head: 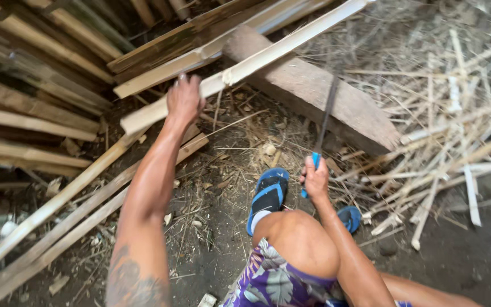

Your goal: The person sits on the ground and uses a hand saw to shave thin strips off a long piece of light-colored wood. They repeatedly pull the saw along the length of the wood to create shavings, which accumulate on the ground.

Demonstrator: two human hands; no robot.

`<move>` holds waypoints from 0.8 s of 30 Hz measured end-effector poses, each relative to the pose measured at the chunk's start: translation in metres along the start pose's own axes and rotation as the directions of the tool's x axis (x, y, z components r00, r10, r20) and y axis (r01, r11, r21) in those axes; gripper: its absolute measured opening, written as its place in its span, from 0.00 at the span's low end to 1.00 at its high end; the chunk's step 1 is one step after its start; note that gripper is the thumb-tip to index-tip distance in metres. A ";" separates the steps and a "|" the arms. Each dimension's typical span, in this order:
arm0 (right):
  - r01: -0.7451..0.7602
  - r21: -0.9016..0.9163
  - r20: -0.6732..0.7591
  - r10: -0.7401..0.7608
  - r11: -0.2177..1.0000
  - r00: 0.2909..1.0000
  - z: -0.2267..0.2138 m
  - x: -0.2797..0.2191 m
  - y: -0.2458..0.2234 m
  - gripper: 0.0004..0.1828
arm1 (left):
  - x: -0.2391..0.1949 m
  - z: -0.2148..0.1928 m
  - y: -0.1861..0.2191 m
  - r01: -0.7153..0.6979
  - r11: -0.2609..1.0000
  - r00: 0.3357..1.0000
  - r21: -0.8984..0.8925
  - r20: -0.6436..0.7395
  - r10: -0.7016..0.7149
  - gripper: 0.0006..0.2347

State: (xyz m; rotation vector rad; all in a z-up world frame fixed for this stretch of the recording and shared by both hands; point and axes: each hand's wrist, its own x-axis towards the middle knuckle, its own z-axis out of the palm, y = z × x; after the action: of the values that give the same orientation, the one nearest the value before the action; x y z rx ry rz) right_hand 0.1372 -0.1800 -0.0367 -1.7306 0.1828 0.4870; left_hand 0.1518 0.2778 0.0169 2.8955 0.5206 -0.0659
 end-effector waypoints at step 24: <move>0.354 -0.558 -0.220 -0.545 0.750 0.809 -0.094 -0.060 0.058 0.16 | -0.192 -0.005 0.202 -0.067 0.948 0.953 -0.311 0.261 0.153 0.33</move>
State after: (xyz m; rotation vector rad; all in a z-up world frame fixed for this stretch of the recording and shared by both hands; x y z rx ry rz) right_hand 0.0822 -0.2925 -0.0507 -2.2784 -0.1237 -0.1983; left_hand 0.0421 0.0281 0.0748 2.5530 0.2852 -0.3475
